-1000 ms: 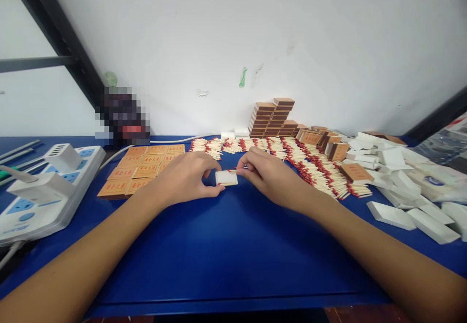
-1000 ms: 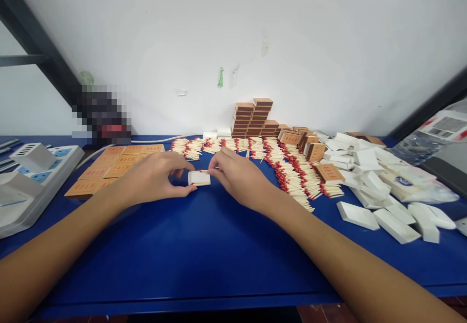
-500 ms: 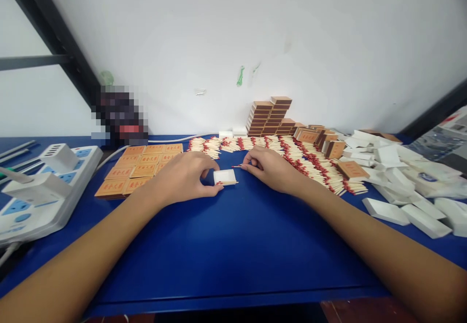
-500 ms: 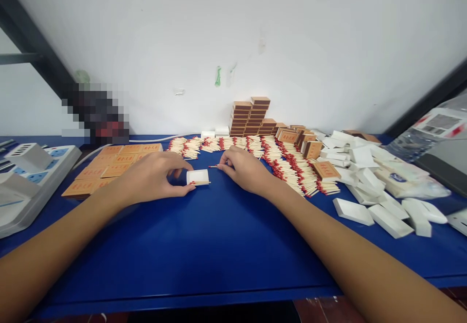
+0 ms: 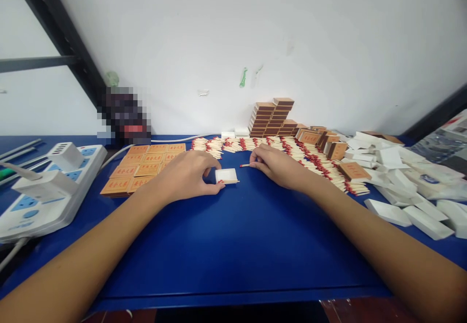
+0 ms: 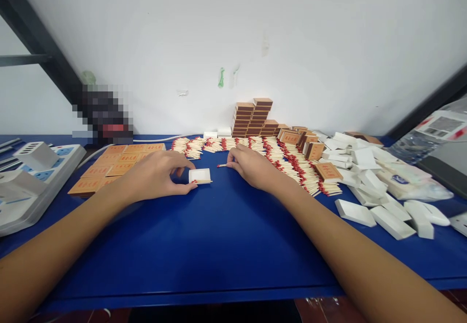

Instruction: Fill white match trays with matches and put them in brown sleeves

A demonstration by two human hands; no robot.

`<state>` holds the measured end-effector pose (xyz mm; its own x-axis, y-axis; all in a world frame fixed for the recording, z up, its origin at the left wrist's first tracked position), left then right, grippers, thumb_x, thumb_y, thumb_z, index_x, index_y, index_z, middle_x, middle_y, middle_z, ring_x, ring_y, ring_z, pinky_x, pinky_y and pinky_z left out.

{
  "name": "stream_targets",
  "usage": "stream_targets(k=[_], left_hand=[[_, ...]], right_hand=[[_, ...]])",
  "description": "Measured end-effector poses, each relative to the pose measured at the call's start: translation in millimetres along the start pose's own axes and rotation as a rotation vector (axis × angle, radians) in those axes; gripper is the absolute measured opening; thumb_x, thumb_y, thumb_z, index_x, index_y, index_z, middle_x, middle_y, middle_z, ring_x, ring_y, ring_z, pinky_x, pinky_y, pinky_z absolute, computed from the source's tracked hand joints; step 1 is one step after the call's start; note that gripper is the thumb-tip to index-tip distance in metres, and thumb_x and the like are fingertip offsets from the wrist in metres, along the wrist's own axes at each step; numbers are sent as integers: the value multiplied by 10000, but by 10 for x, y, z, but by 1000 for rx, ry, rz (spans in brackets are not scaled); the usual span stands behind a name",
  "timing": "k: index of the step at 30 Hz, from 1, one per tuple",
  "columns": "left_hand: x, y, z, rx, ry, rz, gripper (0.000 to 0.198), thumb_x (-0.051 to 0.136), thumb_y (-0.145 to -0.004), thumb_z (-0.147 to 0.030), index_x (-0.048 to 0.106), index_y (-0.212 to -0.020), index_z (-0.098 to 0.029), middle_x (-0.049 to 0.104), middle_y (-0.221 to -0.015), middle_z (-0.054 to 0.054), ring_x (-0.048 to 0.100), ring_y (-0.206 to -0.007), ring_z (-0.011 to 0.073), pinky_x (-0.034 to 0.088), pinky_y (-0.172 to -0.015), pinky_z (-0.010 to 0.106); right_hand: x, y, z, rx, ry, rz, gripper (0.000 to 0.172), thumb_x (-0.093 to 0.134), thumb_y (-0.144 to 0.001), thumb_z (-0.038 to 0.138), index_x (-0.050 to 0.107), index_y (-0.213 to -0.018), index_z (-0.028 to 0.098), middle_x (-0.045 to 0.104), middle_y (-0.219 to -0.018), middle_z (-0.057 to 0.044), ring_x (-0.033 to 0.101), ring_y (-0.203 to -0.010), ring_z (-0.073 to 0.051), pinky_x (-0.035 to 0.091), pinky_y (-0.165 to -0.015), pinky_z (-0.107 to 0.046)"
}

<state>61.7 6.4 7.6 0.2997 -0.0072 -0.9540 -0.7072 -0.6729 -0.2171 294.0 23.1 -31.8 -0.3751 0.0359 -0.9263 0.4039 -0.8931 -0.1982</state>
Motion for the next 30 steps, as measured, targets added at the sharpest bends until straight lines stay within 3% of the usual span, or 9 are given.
stream_targets(k=[5, 9, 12, 16, 20, 23, 26, 30], left_hand=[[-14, -3, 21, -5, 1, -6, 250, 745, -862, -431, 803, -982, -219, 709, -791, 8, 603, -716, 172, 342, -624, 313], [-2, 3, 21, 16, -2, -26, 254, 748, -866, -421, 799, -1001, -212, 725, -814, 10, 623, -735, 173, 366, -651, 308], [28, 4, -2, 32, -6, -26, 232, 748, -864, -412, 790, -949, -201, 721, -798, 8, 621, -721, 167, 370, -648, 303], [-29, -2, 53, 22, -26, -36, 258, 733, -872, -432, 793, -951, -194, 721, -795, 12, 618, -712, 165, 379, -655, 305], [-337, 17, 331, -59, -120, -203, 320, 761, -823, -467, 819, -975, -192, 673, -705, 17, 606, -715, 190, 385, -663, 309], [-547, 72, 608, -180, -226, -317, 392, 765, -794, -507, 836, -1003, -182, 685, -737, 42, 612, -744, 211, 403, -693, 321], [-589, 110, 774, -224, -293, -344, 424, 743, -806, -535, 840, -1008, -175, 700, -766, 65, 622, -789, 234, 409, -702, 331], [-528, 117, 831, -251, -325, -360, 407, 721, -831, -499, 838, -1029, -164, 717, -786, 83, 634, -811, 247, 402, -680, 336]], right_hand=[[-44, 27, 85, 12, 7, -7, 132, 488, -1044, 219, 588, -958, 213, 642, -1054, -101, 608, -931, -237, 454, -809, -348], [-94, 93, 430, -76, -15, -108, 125, 488, -1076, 239, 577, -991, 217, 644, -1090, -93, 618, -949, -222, 456, -802, -329], [-23, 140, 687, -118, 44, -92, 86, 533, -1068, 220, 598, -1013, 202, 644, -1072, -84, 620, -928, -217, 442, -765, -321], [21, 122, 785, -170, 19, -106, 59, 577, -1058, 226, 629, -1060, 199, 642, -1086, -73, 608, -886, -193, 424, -746, -307], [-78, -52, 651, -114, -115, -241, 110, 578, -1050, 209, 648, -968, 187, 641, -952, -43, 577, -825, -168, 396, -741, -292], [-17, -266, 673, -117, -160, -185, 87, 628, -1008, 178, 670, -932, 180, 635, -858, -17, 562, -799, -160, 377, -739, -282], [136, -488, 846, -192, -121, -120, 29, 666, -989, 177, 694, -981, 178, 655, -931, -32, 576, -870, -170, 375, -780, -286], [349, -769, 1009, -165, -5, -66, 78, 672, -999, 192, 708, -1067, 178, 678, -1070, -72, 603, -1005, -208, 385, -828, -304]])
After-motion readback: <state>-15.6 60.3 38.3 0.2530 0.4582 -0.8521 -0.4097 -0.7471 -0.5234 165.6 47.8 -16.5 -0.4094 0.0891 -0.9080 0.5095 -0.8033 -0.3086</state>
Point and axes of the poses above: each hand's wrist, its own y-axis away from the middle knuckle, its own x-axis out of the palm, z = x × y, the point moved 5 cm from there along -y, towards the middle knuckle
